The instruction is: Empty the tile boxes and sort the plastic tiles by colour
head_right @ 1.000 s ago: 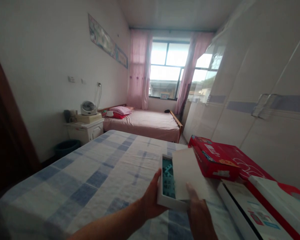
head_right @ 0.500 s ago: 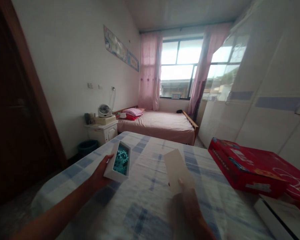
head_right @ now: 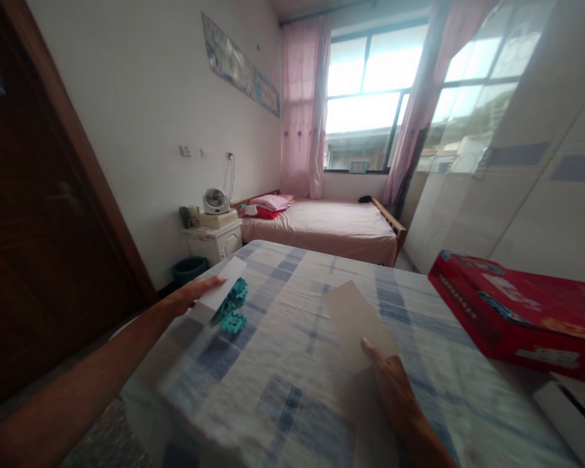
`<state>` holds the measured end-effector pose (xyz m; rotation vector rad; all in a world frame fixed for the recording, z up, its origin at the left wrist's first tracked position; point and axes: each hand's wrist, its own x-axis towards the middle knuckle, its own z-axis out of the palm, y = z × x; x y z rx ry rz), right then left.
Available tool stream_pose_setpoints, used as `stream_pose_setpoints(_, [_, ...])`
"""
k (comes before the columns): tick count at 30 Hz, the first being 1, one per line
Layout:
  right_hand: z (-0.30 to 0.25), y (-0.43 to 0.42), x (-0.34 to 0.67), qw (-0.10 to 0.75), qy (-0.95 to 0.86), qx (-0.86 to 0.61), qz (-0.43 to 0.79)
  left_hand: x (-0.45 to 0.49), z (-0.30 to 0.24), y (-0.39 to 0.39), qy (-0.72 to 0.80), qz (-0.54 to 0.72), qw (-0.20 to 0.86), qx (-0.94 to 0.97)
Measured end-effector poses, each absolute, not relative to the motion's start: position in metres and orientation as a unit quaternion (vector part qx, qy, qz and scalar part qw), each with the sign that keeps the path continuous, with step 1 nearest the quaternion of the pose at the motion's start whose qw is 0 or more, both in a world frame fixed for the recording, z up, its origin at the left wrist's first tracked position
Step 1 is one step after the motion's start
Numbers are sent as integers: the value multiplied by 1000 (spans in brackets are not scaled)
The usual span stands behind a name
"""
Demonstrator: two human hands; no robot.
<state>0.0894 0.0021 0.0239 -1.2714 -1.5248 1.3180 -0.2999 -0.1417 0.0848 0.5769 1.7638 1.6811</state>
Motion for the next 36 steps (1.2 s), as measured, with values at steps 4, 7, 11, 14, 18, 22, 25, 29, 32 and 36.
stream_pose_setpoints(4, [25, 0, 90, 370, -607, -495, 500, -293, 86, -131, 724, 571, 281, 266])
stream_pose_setpoints(7, [28, -3, 90, 370, -608, -481, 513, -292, 87, -126, 751, 546, 226, 296])
stream_pose_setpoints(11, [29, -3, 87, 368, -605, -469, 527, -294, 89, -124, 792, 492, 116, 342])
stream_pose_setpoints(14, [27, -1, 86, 371, -603, -453, 542, -295, 89, -126, 834, 359, 27, 418])
stream_pose_setpoints(18, [24, 1, 89, 359, -600, -455, 552, -296, 88, -129, 828, 349, -1, 438])
stream_pose_setpoints(22, [23, 1, 90, 360, -595, -448, 562, -297, 92, -132, 791, 474, 3, 386])
stream_pose_setpoints(25, [26, -1, 89, 352, -592, -456, 563, -293, 96, -136, 762, 548, 61, 339])
stream_pose_setpoints(29, [33, -4, 87, 342, -592, -484, 547, -285, 101, -142, 705, 615, 186, 301])
stream_pose_setpoints(32, [35, -6, 87, 351, -597, -490, 530, -286, 105, -147, 644, 669, 239, 283])
stream_pose_setpoints(36, [35, -5, 87, 346, -609, -482, 526, -292, 109, -150, 560, 735, 299, 236])
